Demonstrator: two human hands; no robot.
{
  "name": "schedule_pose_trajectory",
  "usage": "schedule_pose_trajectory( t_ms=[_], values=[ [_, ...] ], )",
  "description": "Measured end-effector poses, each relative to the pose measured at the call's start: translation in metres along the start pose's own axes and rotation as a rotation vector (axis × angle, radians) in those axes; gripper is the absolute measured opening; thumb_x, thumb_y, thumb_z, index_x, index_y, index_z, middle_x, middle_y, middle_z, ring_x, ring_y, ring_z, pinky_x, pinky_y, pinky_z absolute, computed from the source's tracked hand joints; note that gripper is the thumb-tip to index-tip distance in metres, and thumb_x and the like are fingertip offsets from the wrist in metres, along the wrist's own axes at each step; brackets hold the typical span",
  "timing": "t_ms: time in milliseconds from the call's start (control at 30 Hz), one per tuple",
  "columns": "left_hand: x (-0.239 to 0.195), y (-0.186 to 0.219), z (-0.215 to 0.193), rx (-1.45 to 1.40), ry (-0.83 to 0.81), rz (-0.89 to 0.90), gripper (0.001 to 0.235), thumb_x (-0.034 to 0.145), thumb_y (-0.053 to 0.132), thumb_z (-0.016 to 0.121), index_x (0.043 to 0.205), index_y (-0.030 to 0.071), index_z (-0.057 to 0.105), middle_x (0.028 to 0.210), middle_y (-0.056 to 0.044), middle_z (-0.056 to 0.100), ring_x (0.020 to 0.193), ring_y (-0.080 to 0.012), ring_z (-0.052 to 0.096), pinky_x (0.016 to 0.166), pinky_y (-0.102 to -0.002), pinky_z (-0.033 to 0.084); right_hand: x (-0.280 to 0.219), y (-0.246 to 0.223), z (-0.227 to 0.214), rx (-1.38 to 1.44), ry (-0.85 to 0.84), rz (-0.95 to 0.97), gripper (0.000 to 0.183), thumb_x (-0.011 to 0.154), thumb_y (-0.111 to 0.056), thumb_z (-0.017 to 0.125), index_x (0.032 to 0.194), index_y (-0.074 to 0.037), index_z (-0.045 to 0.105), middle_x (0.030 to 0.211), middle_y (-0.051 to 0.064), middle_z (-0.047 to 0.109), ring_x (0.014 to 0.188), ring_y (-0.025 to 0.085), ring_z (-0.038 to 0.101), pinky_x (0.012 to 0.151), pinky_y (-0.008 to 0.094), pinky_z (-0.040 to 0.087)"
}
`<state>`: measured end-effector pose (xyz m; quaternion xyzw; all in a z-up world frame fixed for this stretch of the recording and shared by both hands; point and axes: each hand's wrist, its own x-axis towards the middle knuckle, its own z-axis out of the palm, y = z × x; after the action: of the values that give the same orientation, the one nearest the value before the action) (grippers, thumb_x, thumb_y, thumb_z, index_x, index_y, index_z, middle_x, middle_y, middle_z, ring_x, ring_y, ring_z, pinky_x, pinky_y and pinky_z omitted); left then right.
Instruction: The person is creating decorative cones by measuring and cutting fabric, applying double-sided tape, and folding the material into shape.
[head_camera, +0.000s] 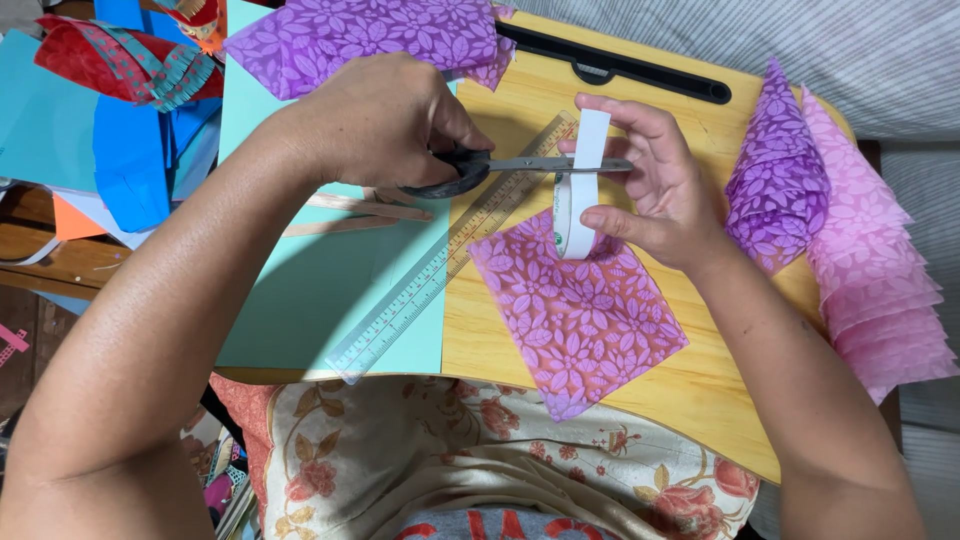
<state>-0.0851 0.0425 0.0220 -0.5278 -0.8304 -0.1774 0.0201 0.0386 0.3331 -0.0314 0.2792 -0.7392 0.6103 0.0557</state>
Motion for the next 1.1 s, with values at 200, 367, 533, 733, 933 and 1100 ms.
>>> schedule_pose_trajectory(
  t_ms=[200, 367, 533, 733, 933, 1100],
  values=[
    [-0.011, 0.001, -0.006, 0.03, 0.008, -0.078, 0.055, 0.063, 0.029, 0.081, 0.115, 0.012, 0.082, 0.083, -0.006, 0.078, 0.055, -0.031, 0.062, 0.057, -0.044, 0.049, 0.0, 0.0, -0.001, -0.061, -0.026, -0.02, 0.092, 0.077, 0.011, 0.073, 0.152, -0.016, 0.027, 0.164, 0.021, 0.032, 0.133, 0.031, 0.053, 0.117, 0.041, 0.049],
    [-0.029, -0.009, -0.016, 0.124, 0.07, -0.117, 0.056, 0.067, 0.027, 0.079, 0.121, 0.012, 0.081, 0.099, -0.009, 0.079, 0.07, -0.0327, 0.07, 0.065, -0.045, 0.053, -0.003, 0.008, -0.013, 0.04, 0.01, 0.091, 0.102, 0.079, 0.012, 0.07, 0.161, -0.019, 0.017, 0.133, 0.021, 0.055, 0.136, 0.036, 0.056, 0.122, 0.047, 0.046],
    [-0.048, -0.019, -0.015, 0.241, 0.14, -0.199, 0.05, 0.068, 0.024, 0.076, 0.116, 0.013, 0.082, 0.074, -0.008, 0.073, 0.06, -0.0346, 0.065, 0.058, -0.046, 0.051, 0.007, 0.004, -0.005, -0.035, 0.048, 0.127, 0.101, 0.084, -0.003, 0.073, 0.163, -0.016, 0.011, 0.135, 0.028, 0.059, 0.126, 0.035, 0.061, 0.113, 0.044, 0.05],
    [-0.058, -0.042, 0.007, 0.453, 0.303, -0.272, 0.037, 0.07, 0.03, 0.083, 0.103, 0.012, 0.083, 0.073, -0.005, 0.074, 0.056, -0.0277, 0.067, 0.054, -0.04, 0.054, 0.033, 0.033, 0.005, -0.173, 0.161, 0.088, 0.095, 0.092, -0.012, 0.08, 0.162, -0.013, 0.016, 0.107, 0.014, 0.059, 0.094, 0.019, 0.059, 0.086, 0.027, 0.048],
    [-0.066, -0.051, 0.024, 0.513, 0.39, -0.341, 0.028, 0.073, 0.033, 0.082, 0.09, 0.011, 0.077, 0.072, -0.009, 0.072, 0.056, -0.0337, 0.067, 0.052, -0.042, 0.054, 0.081, 0.057, 0.022, -0.332, 0.222, 0.077, 0.083, 0.104, 0.015, 0.071, 0.161, -0.013, 0.018, 0.095, 0.013, 0.064, 0.074, 0.017, 0.065, 0.062, 0.023, 0.056],
    [-0.072, -0.053, 0.037, 0.568, 0.339, -0.439, 0.032, 0.075, 0.036, 0.081, 0.089, 0.009, 0.072, 0.07, -0.014, 0.069, 0.057, -0.0378, 0.067, 0.053, -0.045, 0.055, 0.114, 0.081, 0.051, -0.538, 0.271, 0.102, 0.099, 0.099, 0.006, 0.087, 0.163, -0.014, 0.014, 0.089, 0.005, 0.07, 0.071, 0.01, 0.066, 0.06, 0.017, 0.056]
  ],
)
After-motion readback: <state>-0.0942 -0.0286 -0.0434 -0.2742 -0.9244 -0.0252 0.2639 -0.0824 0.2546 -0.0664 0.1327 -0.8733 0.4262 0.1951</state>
